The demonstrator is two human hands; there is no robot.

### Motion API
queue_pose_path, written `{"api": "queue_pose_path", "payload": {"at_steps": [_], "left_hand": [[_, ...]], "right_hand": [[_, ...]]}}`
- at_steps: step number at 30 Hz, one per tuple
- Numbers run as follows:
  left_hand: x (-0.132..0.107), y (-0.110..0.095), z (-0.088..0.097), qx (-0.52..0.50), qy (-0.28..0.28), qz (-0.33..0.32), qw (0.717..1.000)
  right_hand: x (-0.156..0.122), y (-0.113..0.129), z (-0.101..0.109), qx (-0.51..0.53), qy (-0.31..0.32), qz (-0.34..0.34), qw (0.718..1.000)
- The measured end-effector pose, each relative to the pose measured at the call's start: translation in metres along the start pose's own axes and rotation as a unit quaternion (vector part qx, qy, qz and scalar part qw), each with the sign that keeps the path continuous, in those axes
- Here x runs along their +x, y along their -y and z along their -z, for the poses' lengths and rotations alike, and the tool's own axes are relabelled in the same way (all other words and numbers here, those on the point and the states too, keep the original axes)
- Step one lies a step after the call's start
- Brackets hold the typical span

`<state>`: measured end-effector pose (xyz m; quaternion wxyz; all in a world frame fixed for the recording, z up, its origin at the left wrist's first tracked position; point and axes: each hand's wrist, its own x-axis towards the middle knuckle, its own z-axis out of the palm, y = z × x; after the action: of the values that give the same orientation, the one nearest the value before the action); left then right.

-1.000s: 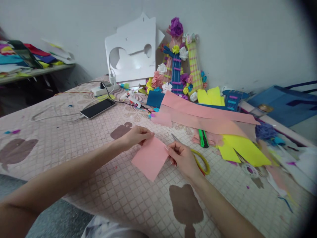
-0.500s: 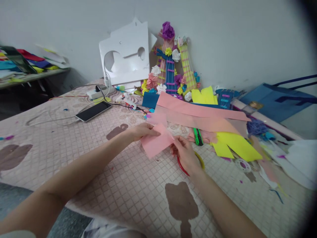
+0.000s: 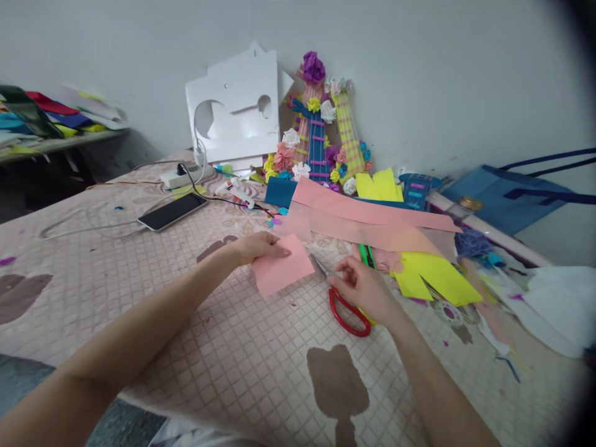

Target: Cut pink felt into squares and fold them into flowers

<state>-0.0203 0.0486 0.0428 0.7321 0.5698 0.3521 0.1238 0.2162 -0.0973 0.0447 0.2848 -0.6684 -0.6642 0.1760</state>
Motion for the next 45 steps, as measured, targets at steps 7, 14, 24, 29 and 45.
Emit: {"api": "queue_pose_path", "payload": {"at_steps": [7, 14, 24, 29, 45], "left_hand": [[0.002, 0.003, 0.010, -0.010, 0.041, 0.032, 0.999], [0.001, 0.001, 0.009, -0.017, 0.073, 0.052, 0.996], [-0.008, -0.002, -0.013, 0.038, 0.126, 0.035, 0.991], [-0.008, -0.001, -0.020, 0.112, 0.121, 0.021, 0.986], [-0.007, 0.003, -0.010, 0.068, 0.097, -0.082, 0.990]], "right_hand": [[-0.022, -0.027, 0.005, -0.203, 0.054, -0.036, 0.977], [-0.017, -0.026, 0.009, -0.177, 0.047, -0.096, 0.978], [-0.007, 0.000, -0.034, 0.487, -0.015, -0.067, 0.871], [-0.007, 0.012, -0.056, 0.499, -0.008, -0.060, 0.865], [-0.012, 0.022, -0.056, 0.438, -0.003, -0.119, 0.891]]}}
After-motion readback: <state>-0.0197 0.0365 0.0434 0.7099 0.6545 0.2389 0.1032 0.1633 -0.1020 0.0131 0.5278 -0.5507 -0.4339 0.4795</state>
